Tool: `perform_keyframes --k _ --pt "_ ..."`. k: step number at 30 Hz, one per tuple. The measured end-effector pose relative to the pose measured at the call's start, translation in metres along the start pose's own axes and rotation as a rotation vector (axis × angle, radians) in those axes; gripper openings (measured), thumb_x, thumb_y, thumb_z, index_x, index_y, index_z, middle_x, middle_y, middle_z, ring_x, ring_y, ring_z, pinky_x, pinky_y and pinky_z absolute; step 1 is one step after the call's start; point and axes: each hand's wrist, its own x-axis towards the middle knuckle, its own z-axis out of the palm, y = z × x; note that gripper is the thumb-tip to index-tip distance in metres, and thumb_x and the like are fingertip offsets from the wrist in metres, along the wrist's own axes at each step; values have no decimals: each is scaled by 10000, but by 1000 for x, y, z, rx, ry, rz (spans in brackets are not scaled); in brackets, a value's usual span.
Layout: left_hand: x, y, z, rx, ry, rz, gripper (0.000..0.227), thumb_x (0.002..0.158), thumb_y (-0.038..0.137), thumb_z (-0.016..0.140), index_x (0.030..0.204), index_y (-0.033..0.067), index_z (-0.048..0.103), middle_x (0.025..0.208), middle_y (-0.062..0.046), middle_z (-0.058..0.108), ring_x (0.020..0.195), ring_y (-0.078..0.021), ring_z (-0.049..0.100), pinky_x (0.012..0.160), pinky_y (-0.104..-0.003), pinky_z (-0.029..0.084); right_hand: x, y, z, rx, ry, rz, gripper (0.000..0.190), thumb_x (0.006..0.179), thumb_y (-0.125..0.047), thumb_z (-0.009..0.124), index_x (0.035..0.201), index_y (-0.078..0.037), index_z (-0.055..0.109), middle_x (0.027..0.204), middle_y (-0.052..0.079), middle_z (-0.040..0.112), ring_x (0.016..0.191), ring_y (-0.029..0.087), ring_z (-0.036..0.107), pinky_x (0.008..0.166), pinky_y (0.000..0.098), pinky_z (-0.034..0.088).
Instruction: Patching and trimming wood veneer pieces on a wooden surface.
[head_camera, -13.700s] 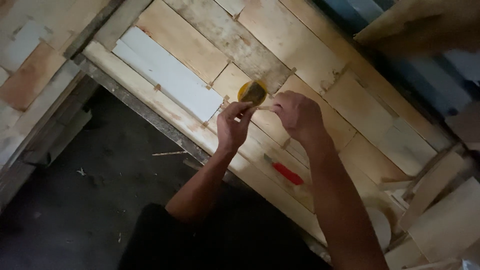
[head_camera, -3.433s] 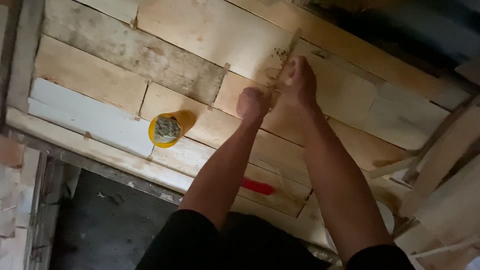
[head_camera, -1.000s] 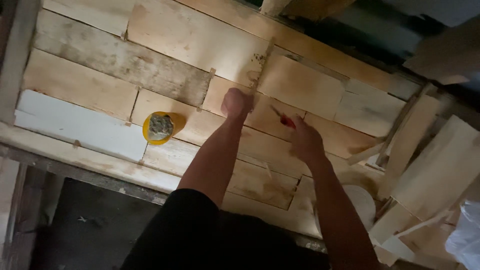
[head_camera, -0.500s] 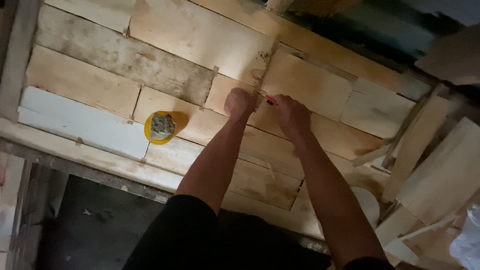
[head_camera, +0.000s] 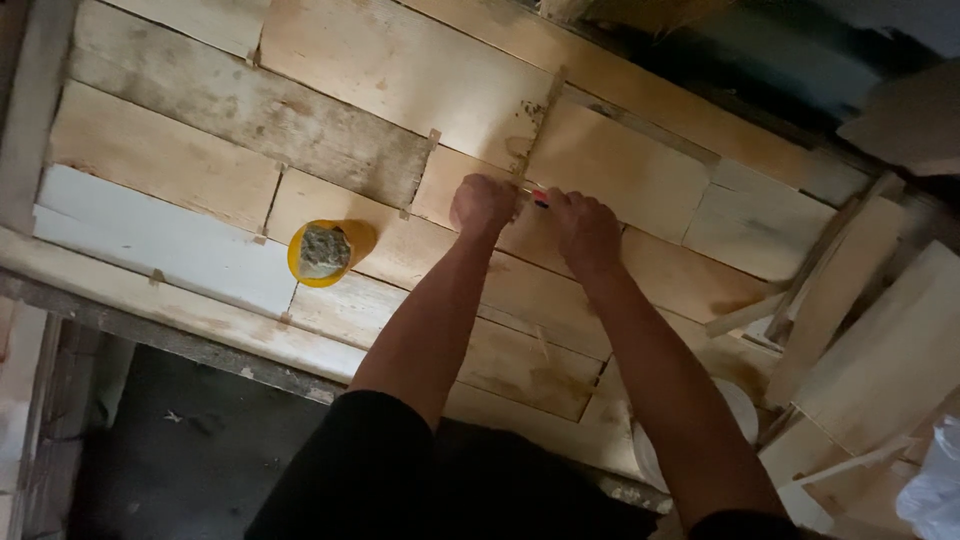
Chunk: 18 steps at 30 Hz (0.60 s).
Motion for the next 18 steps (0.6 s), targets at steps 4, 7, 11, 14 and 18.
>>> perform_keyframes --k 4,7,11,14,18 --pt "-10 9 -9 -5 5 -38 288 839 348 730 703 103 794 675 -39 759 651 -166 753 676 -354 611 -2 3 2 -14 46 -47 308 908 -31 623 1216 -43 613 942 167 683 826 341 687 687 467 563" --pt "-8 9 -8 -14 4 -43 284 840 346 731 701 107 796 668 -32 759 641 -159 750 667 -345 605 -3 2 -1 6 88 -77 303 943 -41 618 1244 -74 613 909 146 676 811 338 685 693 470 558" --pt "-5 5 -3 -38 -5 -55 277 843 341 734 695 117 801 653 -19 757 618 -143 745 648 -326 591 -3 6 5 -41 124 -126 324 917 -67 629 1239 -78 604 891 136 670 781 338 679 666 465 550" --pt "0 3 -1 -57 -7 -64 272 844 338 735 691 124 805 643 -9 756 603 -132 741 635 -313 581 -3 5 2 -63 109 -131 316 925 -76 630 1239 -78 603 889 135 666 778 334 679 662 459 550" --pt "19 -3 13 -50 3 -57 261 840 342 756 691 129 788 637 -5 753 585 -125 732 625 -310 578 -6 13 9 -52 73 -111 315 954 -75 633 1266 -102 603 886 127 667 793 330 681 690 458 556"
